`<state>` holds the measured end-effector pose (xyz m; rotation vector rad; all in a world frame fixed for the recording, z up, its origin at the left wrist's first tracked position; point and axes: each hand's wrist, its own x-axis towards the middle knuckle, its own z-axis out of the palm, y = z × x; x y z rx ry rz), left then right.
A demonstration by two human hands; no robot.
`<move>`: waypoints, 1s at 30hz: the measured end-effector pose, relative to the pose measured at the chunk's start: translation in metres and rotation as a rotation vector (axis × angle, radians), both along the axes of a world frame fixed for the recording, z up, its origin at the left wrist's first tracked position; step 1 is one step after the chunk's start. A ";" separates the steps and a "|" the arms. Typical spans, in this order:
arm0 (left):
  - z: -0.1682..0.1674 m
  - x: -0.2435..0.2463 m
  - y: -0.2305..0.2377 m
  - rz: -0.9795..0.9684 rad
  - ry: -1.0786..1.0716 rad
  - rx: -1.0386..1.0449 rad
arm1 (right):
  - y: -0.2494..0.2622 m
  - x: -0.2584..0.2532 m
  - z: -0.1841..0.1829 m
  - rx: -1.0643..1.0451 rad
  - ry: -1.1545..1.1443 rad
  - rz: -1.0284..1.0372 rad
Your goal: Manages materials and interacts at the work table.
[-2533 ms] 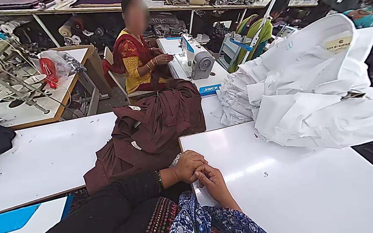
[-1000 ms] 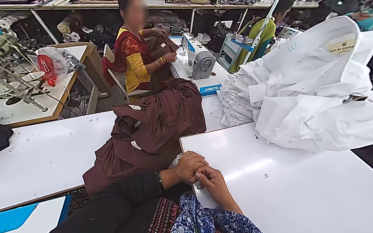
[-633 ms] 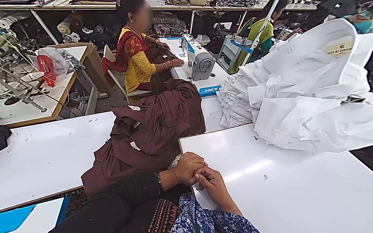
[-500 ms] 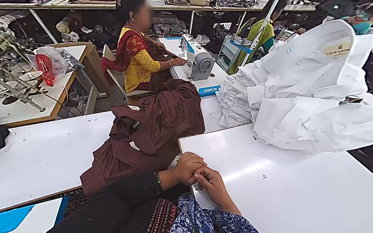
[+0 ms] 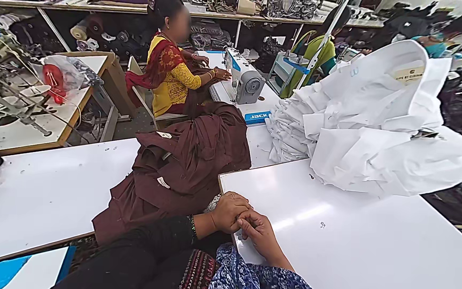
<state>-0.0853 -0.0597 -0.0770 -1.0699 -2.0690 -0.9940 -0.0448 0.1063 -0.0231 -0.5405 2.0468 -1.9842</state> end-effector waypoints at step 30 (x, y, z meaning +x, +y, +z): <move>-0.038 -0.002 -0.141 0.580 -0.820 -0.318 | 0.005 -0.002 -0.003 -0.038 -0.001 0.001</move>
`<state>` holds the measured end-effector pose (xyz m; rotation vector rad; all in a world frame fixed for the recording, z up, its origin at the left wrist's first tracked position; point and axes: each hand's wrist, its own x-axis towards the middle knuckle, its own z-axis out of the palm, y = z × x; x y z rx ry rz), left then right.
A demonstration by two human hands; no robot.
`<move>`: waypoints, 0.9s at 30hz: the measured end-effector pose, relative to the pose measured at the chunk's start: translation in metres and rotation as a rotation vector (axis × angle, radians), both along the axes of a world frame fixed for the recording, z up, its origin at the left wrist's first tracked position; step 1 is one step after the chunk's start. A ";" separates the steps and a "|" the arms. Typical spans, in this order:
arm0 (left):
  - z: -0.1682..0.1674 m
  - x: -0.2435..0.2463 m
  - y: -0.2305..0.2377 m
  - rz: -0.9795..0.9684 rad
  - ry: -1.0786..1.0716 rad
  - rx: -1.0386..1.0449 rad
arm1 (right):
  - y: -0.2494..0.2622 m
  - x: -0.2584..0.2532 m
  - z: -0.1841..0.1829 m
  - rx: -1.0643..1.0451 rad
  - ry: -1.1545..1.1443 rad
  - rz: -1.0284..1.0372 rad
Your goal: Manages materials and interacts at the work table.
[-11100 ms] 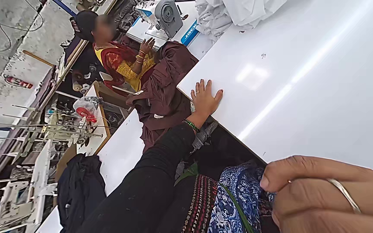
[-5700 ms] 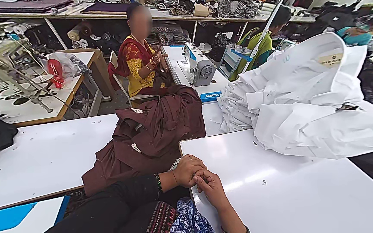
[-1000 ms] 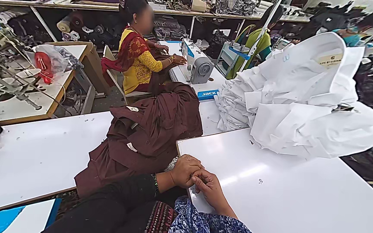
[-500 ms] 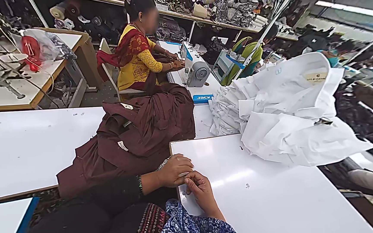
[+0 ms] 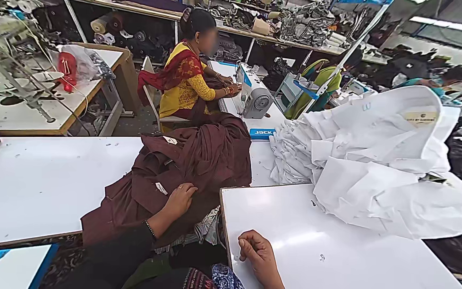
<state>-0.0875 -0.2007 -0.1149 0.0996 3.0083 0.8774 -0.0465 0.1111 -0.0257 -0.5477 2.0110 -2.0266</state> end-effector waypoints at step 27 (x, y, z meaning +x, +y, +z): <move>0.018 -0.121 -0.099 -0.002 -0.403 -0.516 | 0.006 -0.004 -0.003 -0.074 0.004 0.024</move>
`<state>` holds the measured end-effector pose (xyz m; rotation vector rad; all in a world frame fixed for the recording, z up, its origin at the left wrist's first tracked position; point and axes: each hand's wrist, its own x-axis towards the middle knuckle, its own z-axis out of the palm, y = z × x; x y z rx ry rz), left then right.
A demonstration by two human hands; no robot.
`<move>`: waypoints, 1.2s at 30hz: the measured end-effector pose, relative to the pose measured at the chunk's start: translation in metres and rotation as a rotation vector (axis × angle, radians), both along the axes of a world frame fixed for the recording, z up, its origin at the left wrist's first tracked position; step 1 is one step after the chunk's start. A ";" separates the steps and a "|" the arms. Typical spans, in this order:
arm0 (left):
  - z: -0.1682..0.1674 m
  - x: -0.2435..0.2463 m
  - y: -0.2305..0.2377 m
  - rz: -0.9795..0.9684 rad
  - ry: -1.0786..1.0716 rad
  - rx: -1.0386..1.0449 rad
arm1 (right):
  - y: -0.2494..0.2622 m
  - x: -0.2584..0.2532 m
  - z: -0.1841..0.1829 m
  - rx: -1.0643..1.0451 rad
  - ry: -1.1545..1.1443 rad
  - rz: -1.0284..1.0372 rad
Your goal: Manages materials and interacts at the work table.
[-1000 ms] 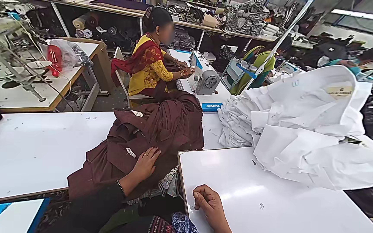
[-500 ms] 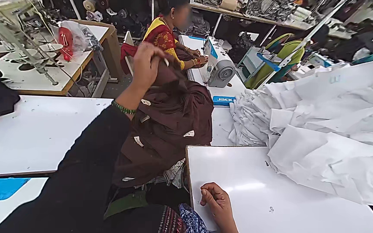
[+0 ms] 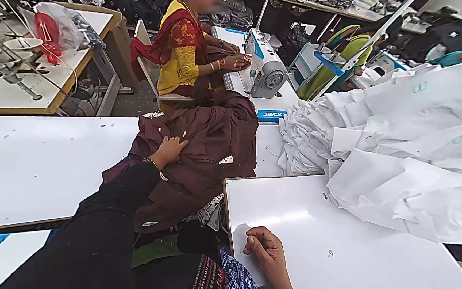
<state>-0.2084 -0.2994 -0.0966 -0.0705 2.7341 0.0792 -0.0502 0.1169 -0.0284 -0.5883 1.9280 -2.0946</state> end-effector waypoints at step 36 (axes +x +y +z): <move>0.044 0.154 0.078 0.177 0.020 0.262 | 0.060 0.138 -0.006 0.103 0.145 -0.465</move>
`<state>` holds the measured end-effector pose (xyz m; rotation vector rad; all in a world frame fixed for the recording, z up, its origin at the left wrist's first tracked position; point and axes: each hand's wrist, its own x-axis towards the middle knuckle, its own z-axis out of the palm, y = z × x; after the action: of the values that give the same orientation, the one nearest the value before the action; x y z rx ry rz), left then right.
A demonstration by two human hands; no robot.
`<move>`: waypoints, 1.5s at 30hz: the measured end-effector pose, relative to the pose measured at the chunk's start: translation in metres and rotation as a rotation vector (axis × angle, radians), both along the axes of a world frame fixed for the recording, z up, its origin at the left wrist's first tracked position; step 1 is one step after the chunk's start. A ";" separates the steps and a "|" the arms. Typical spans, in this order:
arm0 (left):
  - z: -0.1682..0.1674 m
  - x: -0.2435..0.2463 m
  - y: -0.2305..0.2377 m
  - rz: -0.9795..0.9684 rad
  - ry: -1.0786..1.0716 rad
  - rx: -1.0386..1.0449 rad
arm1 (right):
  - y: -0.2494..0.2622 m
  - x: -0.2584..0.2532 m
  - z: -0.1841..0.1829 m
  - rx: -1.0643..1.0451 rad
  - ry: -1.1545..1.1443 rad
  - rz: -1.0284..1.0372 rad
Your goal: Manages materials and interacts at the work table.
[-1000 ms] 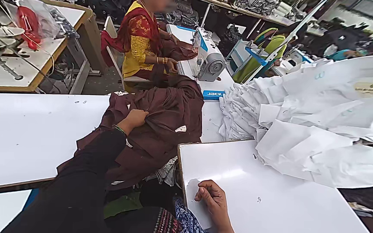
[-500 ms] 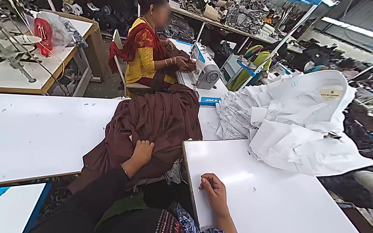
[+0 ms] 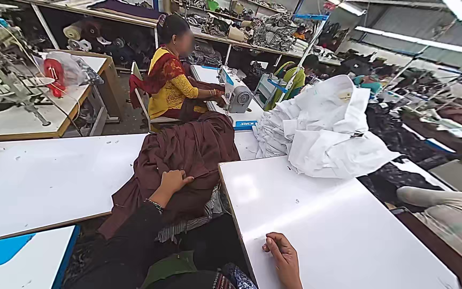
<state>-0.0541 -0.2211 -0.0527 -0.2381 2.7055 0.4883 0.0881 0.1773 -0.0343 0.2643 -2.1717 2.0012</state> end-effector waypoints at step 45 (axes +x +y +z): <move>0.039 0.160 0.406 -1.016 0.188 0.055 | 0.269 0.250 0.016 0.771 -0.521 -1.193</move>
<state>0.1060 0.1851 -0.0132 1.1807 2.5362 0.2616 0.3376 0.4466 -0.0186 -1.2645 -2.3027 0.5717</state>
